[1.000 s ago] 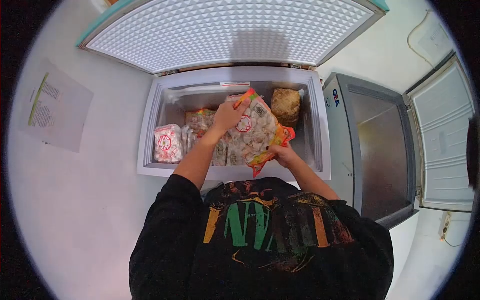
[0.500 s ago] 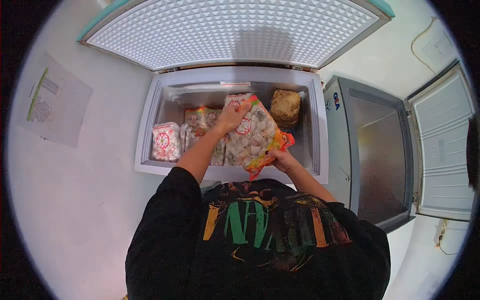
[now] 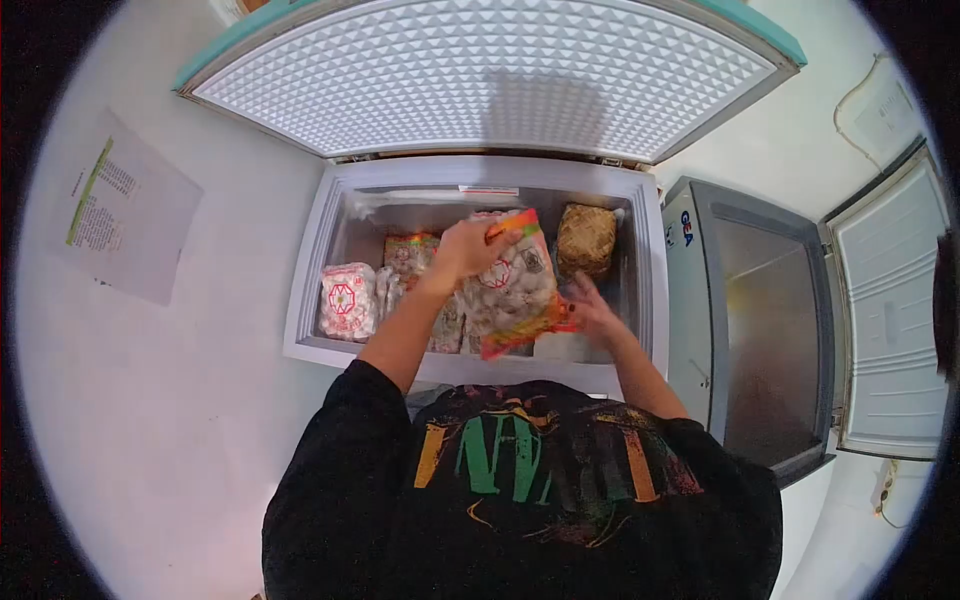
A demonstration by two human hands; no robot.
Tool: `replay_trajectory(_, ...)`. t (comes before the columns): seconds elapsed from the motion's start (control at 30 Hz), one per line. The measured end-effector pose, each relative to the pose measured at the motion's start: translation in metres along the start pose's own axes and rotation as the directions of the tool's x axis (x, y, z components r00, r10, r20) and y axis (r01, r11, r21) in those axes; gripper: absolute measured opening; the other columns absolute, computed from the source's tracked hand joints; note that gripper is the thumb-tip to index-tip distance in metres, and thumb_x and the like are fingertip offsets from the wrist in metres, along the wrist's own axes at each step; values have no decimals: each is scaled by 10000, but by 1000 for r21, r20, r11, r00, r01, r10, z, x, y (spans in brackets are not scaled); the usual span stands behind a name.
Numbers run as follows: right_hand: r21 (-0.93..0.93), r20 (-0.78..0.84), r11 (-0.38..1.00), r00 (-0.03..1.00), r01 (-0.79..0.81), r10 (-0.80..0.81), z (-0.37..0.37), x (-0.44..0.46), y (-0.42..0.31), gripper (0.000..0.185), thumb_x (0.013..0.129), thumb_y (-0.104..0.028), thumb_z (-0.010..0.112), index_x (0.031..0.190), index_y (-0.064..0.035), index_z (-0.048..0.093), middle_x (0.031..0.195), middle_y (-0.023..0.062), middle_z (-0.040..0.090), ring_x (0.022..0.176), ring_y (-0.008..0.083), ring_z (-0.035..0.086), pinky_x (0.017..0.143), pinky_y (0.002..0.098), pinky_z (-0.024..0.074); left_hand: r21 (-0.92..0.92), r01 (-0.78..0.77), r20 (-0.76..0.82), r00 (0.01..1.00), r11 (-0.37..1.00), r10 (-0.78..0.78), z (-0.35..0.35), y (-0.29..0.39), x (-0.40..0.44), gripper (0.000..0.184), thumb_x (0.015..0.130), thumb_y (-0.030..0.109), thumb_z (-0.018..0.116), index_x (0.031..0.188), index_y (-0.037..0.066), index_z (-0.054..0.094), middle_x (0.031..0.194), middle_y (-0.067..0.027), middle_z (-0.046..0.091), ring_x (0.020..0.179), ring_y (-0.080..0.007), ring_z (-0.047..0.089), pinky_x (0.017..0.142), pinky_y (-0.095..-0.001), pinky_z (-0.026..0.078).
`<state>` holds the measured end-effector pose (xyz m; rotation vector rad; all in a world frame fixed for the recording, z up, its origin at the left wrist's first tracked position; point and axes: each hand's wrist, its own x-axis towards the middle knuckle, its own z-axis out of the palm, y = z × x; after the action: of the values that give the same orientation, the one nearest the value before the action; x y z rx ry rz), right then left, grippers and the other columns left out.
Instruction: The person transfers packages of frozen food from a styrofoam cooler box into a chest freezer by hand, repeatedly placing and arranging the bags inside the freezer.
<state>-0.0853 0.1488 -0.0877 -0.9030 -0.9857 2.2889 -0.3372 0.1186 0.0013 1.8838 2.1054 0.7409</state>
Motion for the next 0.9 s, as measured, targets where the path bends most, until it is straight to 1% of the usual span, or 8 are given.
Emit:
replay_trajectory(0.2,-640,259,648,910,414,-325,61,53,-17,393,640,-111,685,976,-12,508,904,90,578,826,150,549,737,308,432,212,-215,184,967,953,177,-15,16,12,542,721,566,448,935,81,561,707,-149,586,689,-309,570,588,-399,437)
replay_trajectory(0.33,-497,113,758,898,422,-426,71,67,-22,204,653,-79,670,819,-15,569,736,38,596,659,95,553,570,264,454,141,-149,104,985,979,135,-22,21,15,508,703,556,481,752,55,546,653,-134,560,642,-306,554,570,-399,432)
replay_trajectory(0.47,-432,114,792,897,432,-427,72,74,-14,201,659,-55,654,835,-12,566,769,44,593,681,116,562,583,278,461,40,-100,-293,950,994,108,-40,2,-9,508,698,409,594,1015,30,477,850,-156,555,797,-283,540,653,-349,434)
replay_trajectory(0.53,-56,-124,980,973,189,-195,76,69,-10,208,671,-28,632,865,-11,558,802,51,588,692,144,571,602,291,468,82,-87,-484,868,993,116,-29,-15,-24,548,693,350,632,1084,20,436,928,-149,546,872,-258,532,700,-333,432)
replay_trajectory(0.57,-57,-122,981,974,183,-189,76,69,-8,208,671,-28,632,865,-11,558,802,51,588,692,144,571,602,291,468,-541,-23,-322,929,841,-181,-4,-34,-36,547,692,310,647,1091,8,426,999,-130,515,936,-224,497,739,-323,420)
replay_trajectory(0.6,85,-108,983,982,161,-152,75,68,-7,216,676,-23,626,879,-8,552,808,58,586,694,156,573,609,297,469,-932,106,-15,944,346,-330,15,-47,-48,550,690,271,662,1098,-4,416,1069,-112,484,999,-190,461,778,-313,407)
replay_trajectory(0.77,-96,-167,995,986,6,-22,55,66,23,266,700,-33,619,945,-1,520,854,75,573,729,158,567,624,293,476,-761,538,360,815,362,-454,21,-29,-78,489,706,337,636,1056,27,494,987,-66,538,884,-162,509,767,-291,401)
replay_trajectory(0.9,-129,-177,992,984,1,-24,58,53,51,266,713,-57,603,957,-28,502,855,54,568,745,150,556,634,296,468,-781,525,363,822,337,-439,51,-51,-93,425,705,293,646,1014,25,529,919,-48,573,843,-143,528,754,-289,406)
